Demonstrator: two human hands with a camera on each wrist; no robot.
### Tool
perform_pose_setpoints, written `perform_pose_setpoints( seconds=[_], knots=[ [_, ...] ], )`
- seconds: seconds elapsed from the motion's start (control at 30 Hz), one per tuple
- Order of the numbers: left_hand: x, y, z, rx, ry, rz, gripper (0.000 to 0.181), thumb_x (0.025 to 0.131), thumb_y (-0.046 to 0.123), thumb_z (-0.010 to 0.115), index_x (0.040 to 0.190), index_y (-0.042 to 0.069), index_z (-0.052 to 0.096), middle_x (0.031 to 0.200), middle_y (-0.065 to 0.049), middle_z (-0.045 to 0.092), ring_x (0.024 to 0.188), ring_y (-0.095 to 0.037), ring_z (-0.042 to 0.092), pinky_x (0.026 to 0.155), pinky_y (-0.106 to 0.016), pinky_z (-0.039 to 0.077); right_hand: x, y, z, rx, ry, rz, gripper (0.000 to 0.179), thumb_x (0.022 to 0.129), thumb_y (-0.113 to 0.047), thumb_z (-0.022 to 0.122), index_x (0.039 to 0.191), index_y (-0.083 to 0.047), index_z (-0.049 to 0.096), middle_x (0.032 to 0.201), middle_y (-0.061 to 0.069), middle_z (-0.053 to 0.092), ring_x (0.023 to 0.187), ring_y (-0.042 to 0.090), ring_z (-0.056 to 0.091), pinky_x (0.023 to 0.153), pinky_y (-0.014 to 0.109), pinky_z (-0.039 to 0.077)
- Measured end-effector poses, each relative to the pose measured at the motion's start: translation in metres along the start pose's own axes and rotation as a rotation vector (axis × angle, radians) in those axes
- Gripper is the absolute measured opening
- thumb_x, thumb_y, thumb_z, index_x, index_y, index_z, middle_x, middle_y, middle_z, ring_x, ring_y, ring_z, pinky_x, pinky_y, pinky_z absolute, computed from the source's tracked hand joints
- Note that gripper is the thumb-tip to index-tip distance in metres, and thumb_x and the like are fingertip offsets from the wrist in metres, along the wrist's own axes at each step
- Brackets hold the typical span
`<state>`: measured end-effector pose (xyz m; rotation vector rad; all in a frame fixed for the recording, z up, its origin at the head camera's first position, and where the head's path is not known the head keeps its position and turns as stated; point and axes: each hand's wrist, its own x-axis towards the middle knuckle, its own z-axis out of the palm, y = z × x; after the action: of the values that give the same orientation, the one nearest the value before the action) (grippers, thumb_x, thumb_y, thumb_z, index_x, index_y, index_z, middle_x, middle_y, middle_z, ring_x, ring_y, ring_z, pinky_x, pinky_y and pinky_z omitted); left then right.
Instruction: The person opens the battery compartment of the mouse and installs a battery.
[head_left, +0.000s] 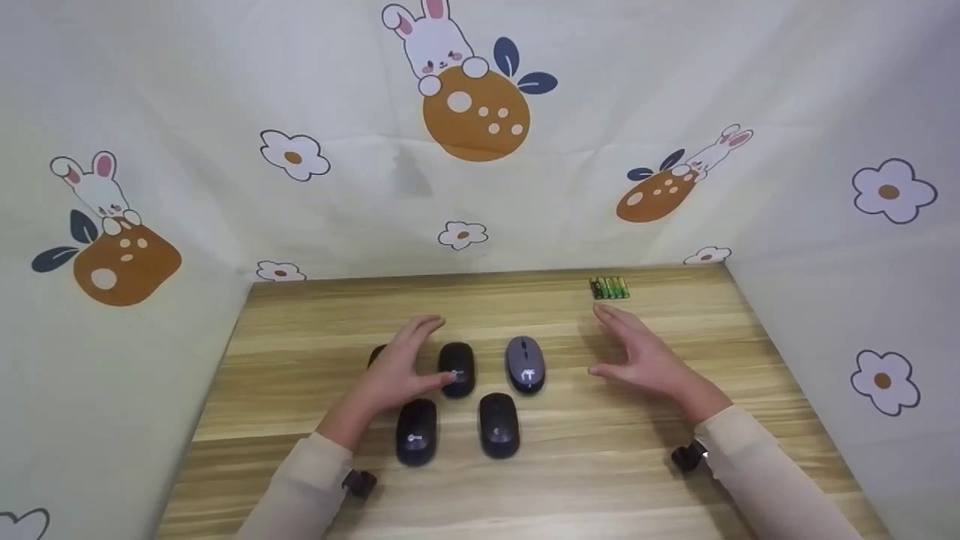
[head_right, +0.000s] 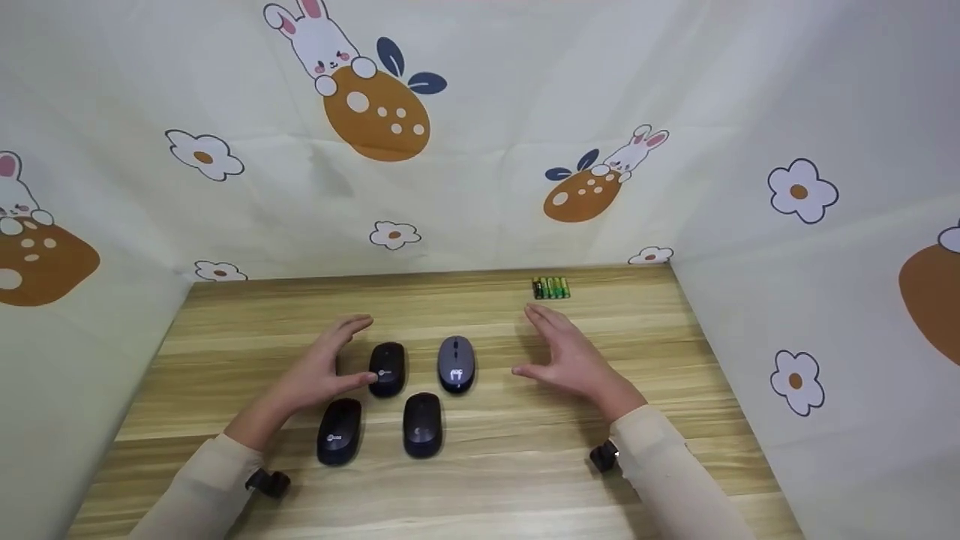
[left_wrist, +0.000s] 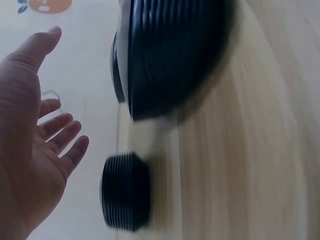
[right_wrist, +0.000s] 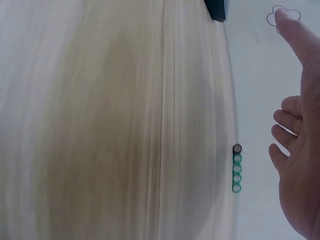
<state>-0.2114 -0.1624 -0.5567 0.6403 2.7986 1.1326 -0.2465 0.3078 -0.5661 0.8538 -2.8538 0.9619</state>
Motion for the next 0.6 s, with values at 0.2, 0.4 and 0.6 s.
perform_pose_setpoints(
  seconds=[0.2,0.4,0.6],
  knots=[
    [0.016,0.016,0.016,0.025,-0.055,0.043,0.098,0.093,0.048,0.089,0.169,0.01,0.042,0.174,-0.01,0.039,0.159,-0.036,0.039,0.13,-0.057,0.036,0.007,-0.013,0.01,0.008,-0.035,-0.031,0.11,0.09,-0.055,0.089,0.171,-0.003,0.036,0.176,0.021,0.036,0.161,0.044,0.033,0.132,0.062,0.028],
    [0.032,0.031,0.03,0.007,-0.122,0.051,0.1,0.092,0.046,0.09,0.17,0.008,0.04,0.172,-0.013,0.04,0.159,-0.036,0.039,0.131,-0.054,0.034,0.017,-0.026,0.018,0.019,-0.066,-0.083,0.11,0.09,-0.057,0.088,0.17,-0.001,0.037,0.175,0.022,0.037,0.162,0.043,0.033,0.133,0.06,0.027],
    [0.046,0.039,0.043,0.031,-0.168,0.064,0.105,0.089,0.049,0.091,0.17,0.008,0.039,0.172,-0.015,0.04,0.158,-0.036,0.04,0.132,-0.052,0.034,0.023,-0.036,0.026,0.004,-0.099,-0.105,0.115,0.089,-0.061,0.088,0.171,-0.001,0.035,0.175,0.023,0.035,0.162,0.042,0.034,0.132,0.06,0.028]
  ],
)
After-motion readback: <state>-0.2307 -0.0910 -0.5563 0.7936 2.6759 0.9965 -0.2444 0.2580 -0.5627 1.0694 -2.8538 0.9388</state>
